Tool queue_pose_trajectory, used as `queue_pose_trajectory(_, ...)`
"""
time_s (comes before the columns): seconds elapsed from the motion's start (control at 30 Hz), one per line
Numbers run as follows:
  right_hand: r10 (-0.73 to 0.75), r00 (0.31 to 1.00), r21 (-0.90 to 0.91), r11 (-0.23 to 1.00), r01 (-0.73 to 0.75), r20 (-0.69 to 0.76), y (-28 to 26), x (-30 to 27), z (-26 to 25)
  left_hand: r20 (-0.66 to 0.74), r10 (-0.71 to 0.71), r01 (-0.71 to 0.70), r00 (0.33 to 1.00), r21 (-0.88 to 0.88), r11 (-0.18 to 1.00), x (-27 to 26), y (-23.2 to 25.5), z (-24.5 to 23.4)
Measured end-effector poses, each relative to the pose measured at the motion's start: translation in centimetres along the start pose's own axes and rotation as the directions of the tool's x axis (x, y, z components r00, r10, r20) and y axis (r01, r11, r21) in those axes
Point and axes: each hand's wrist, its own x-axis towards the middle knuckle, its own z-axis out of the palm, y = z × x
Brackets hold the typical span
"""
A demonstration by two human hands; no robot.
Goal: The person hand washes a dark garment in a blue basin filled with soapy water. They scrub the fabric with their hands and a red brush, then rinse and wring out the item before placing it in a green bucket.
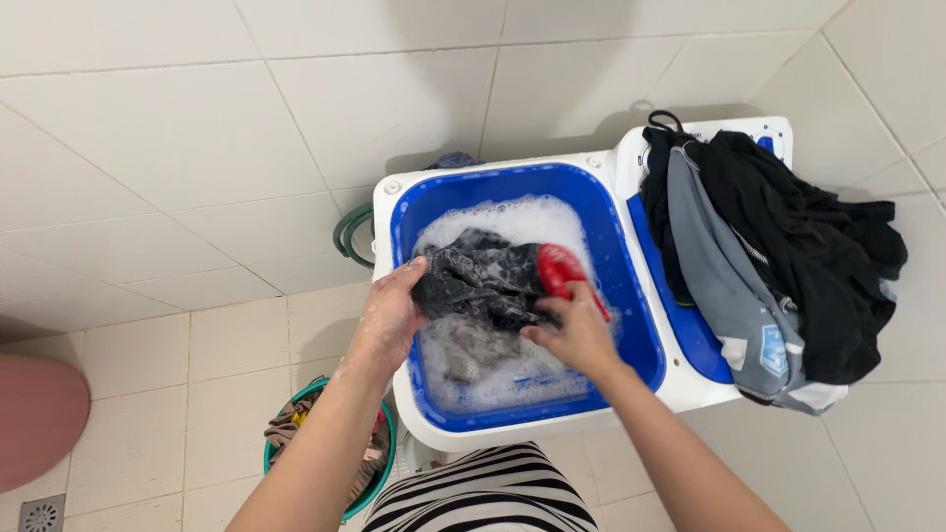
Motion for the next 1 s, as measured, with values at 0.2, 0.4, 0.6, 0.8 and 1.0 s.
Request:
queue_pose_trajectory(0.2, 0.187, 0.975, 0.073, 0.981, -0.18, -0.118, 0.5, 3.7, -6.5, 0.012, 0.305, -0.305, 0.952, 0.042, 0.951, -2.0, 1.2, 2.0)
queue_pose_trajectory(0.4, 0.136, 0.97, -0.057, 0.987, -0.151, -0.203, 2.9, 8.6, -14.5, -0.194, 0.451, -0.447, 0.871, 0.063, 0.892, -0.5, -4.8, 2.5)
queue_pose_trajectory(0.6, 0.099, 0.995, 0.092, 0.991, -0.099, 0.007, 1.8, 9.9, -9.3, -0.434, 0.092, -0.072, 0.896, 0.062, 0.996, 2.8, -12.4, 1.5)
queue_pose_trajectory(0.8, -0.006, 0.956, 0.046, 0.999, -0.008, 0.292, 3.5, 8.1, -1.2, -0.538, 0.199, -0.182, 0.819, 0.084, 0.98, 3.9, -17.2, 1.7)
queue_pose_trajectory(1.0, 0.214, 0.956, 0.079, 0.969, -0.234, 0.202, -0.7, 9.6, -1.6, -0.58, -0.044, -0.063, 0.813, -0.162, 0.985, 4.4, -16.1, 1.8)
